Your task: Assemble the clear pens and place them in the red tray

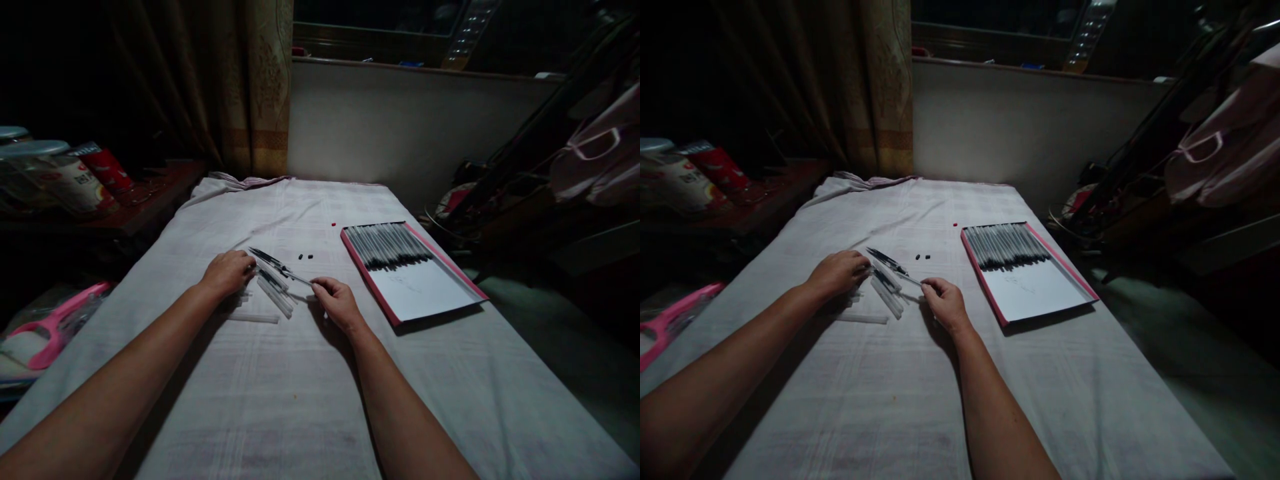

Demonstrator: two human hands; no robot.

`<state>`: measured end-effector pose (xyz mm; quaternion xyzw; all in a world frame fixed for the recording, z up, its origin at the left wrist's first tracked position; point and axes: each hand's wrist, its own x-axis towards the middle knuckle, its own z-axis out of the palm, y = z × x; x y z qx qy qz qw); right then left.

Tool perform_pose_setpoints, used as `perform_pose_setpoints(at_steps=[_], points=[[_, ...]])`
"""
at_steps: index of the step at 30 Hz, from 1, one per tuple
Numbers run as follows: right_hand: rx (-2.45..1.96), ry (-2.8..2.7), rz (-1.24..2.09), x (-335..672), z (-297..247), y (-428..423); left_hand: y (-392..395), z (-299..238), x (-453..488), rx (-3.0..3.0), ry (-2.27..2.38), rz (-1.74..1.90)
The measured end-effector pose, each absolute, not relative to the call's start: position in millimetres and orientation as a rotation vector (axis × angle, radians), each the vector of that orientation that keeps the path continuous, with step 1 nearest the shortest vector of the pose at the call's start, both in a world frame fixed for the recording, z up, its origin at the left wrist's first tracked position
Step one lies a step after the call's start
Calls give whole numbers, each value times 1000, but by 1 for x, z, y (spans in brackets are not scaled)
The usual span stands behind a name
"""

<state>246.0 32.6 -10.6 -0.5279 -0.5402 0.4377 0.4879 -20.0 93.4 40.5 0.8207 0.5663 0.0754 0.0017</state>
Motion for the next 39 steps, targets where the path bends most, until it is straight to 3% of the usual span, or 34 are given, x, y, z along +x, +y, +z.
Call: perform_pose_setpoints(at_steps=[12, 39], points=[[-1153, -1255, 1332, 240, 6, 22, 4, 18, 4, 1840, 1484, 957], [-1136, -1582, 1399, 236, 1, 13, -12, 19, -4, 2061, 1415, 962]])
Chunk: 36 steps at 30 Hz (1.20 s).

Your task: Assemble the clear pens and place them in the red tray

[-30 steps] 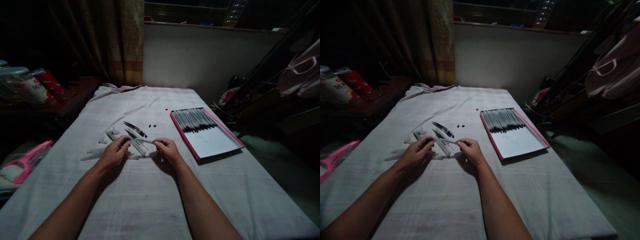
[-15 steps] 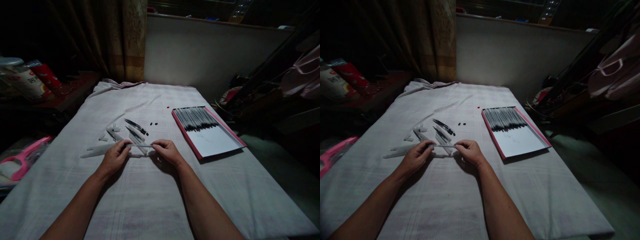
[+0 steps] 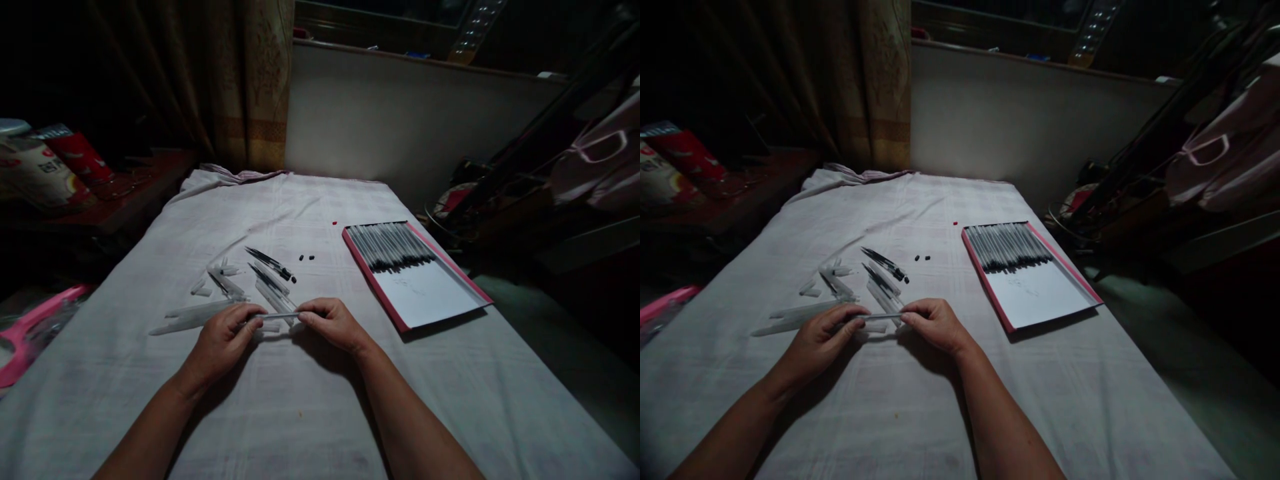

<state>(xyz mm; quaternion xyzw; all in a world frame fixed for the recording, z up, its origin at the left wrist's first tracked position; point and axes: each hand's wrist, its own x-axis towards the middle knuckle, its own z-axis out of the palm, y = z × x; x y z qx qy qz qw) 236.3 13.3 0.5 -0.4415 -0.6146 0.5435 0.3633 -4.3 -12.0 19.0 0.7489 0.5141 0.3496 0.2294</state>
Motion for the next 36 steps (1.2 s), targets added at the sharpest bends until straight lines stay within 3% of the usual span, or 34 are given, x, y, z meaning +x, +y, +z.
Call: perform_pose_setpoints(at_steps=[20, 26, 30, 36], points=[[-1218, -1785, 1277, 230, 19, 4, -6, 14, -2, 1914, 1455, 926], [-1414, -1554, 698, 288, 38, 41, 0, 11, -13, 1723, 1640, 1109], [-1897, -1204, 215, 345, 45, 89, 4, 7, -19, 1758, 1796, 1212], [-2300, -1120, 69, 369, 35, 123, 7, -2, -21, 1818, 1795, 1239]])
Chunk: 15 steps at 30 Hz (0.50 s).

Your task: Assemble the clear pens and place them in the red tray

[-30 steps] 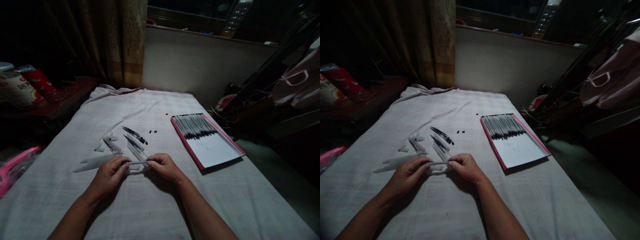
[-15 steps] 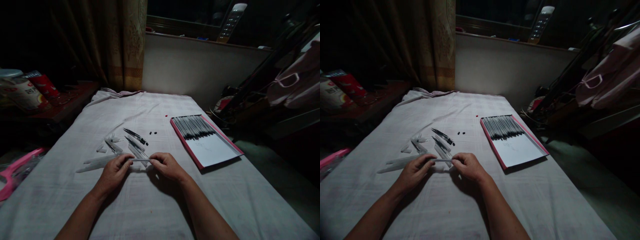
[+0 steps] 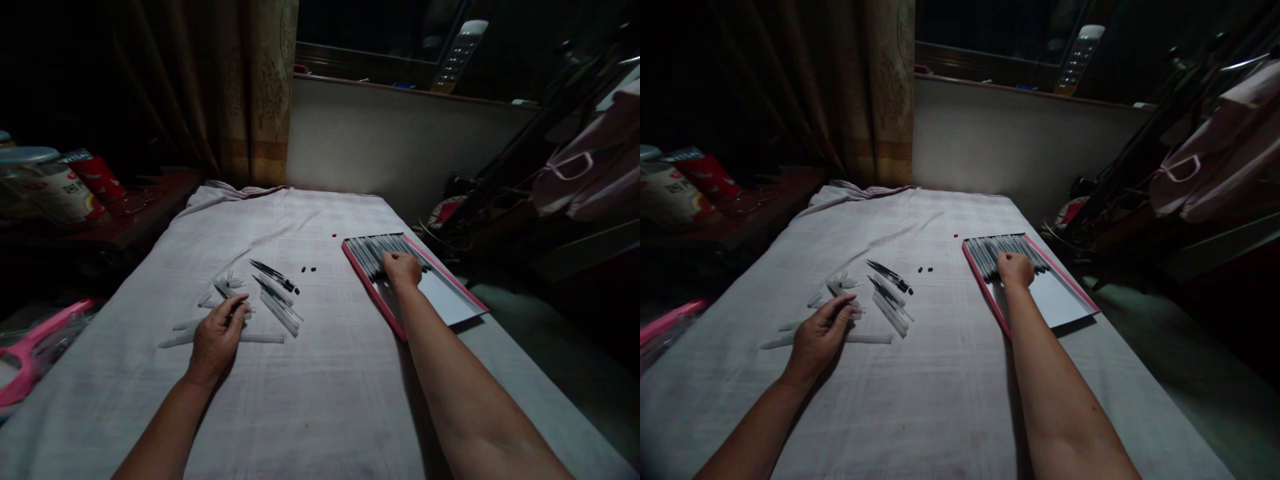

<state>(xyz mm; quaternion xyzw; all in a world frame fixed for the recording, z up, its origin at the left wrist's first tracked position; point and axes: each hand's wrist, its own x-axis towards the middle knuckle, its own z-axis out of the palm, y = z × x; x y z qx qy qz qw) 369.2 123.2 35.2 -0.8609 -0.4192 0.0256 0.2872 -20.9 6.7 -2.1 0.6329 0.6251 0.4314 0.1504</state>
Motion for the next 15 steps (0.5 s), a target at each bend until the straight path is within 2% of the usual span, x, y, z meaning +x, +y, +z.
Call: perform_pose_setpoints(at_steps=[9, 12, 15], points=[[-2377, -1342, -22, 358, 36, 126, 9, -2, -22, 1750, 1809, 1316], [-2264, -1433, -119, 346, 43, 121, 10, -1, -22, 1750, 1823, 1324], [-2026, -1640, -53, 317, 46, 111, 9, 0, -22, 1748, 1815, 1328]])
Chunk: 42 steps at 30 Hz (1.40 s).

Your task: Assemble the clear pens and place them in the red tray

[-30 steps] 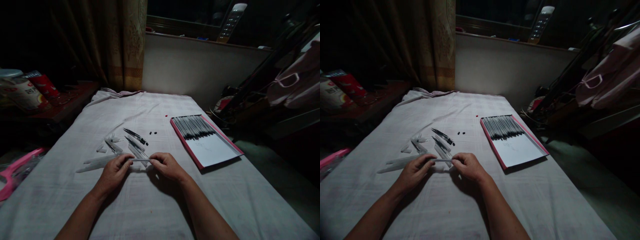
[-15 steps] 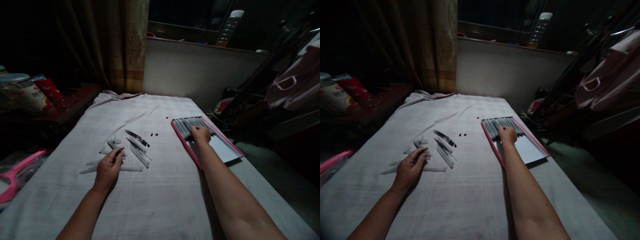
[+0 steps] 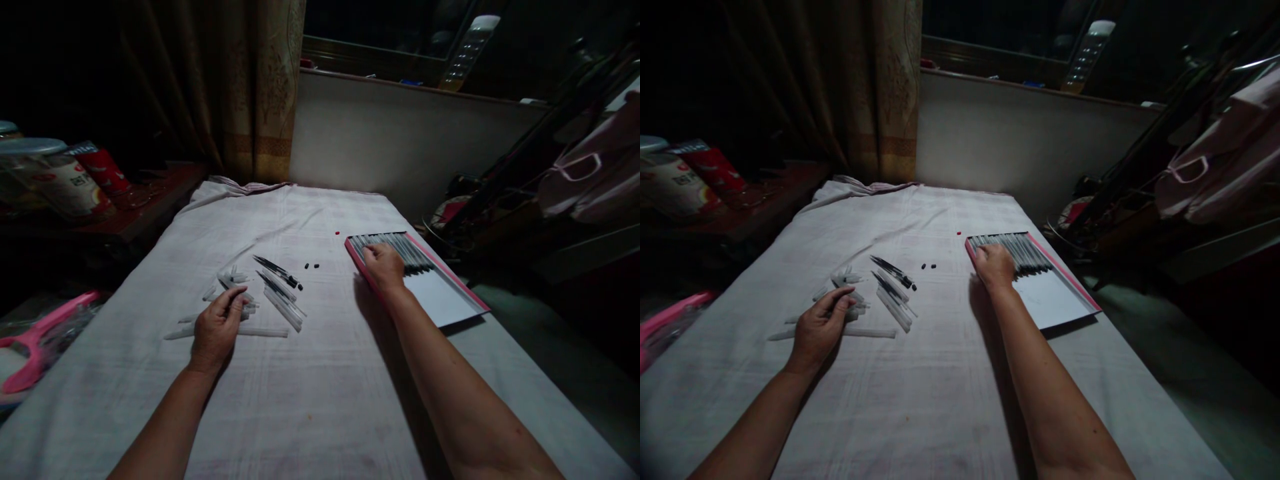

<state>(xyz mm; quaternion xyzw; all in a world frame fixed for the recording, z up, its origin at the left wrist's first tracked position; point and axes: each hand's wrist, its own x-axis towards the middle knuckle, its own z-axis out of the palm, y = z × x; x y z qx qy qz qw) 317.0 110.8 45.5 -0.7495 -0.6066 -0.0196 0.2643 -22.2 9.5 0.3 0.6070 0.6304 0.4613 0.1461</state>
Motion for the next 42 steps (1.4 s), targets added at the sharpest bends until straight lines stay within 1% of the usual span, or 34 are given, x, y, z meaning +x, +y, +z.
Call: perform_pose_setpoints(at_steps=[4, 7, 10, 13, 19, 25, 32, 35, 38, 42], points=[[-1710, -1967, 271, 261, 38, 87, 9, 1, -26, 1736, 1805, 1362], [-1666, -2066, 420, 227, 33, 61, 9, 1, -29, 1712, 1827, 1395], [-1658, -2120, 492, 208, 30, 34, 10, 3, -29, 1687, 1827, 1420], [-1676, -2217, 425, 201, 27, 12, 11, 3, -27, 1693, 1810, 1415], [-1747, -2329, 163, 196, 19, -3, 8, -2, -25, 1791, 1821, 1354], [-1742, -2370, 12, 194, 11, -6, 6, -9, -24, 2187, 1815, 1219], [-1710, -2295, 10, 197, 4, -8, -4, -6, -9, 2509, 1701, 1063], [-1618, -2230, 45, 200, 3, -12, -11, -2, 1, 2637, 1635, 1013], [-1523, -2202, 77, 202, 1, -20, -17, 0, 9, 2730, 1579, 985], [-1517, -2167, 114, 203, 0, -32, -24, -1, 10, 2760, 1575, 914]])
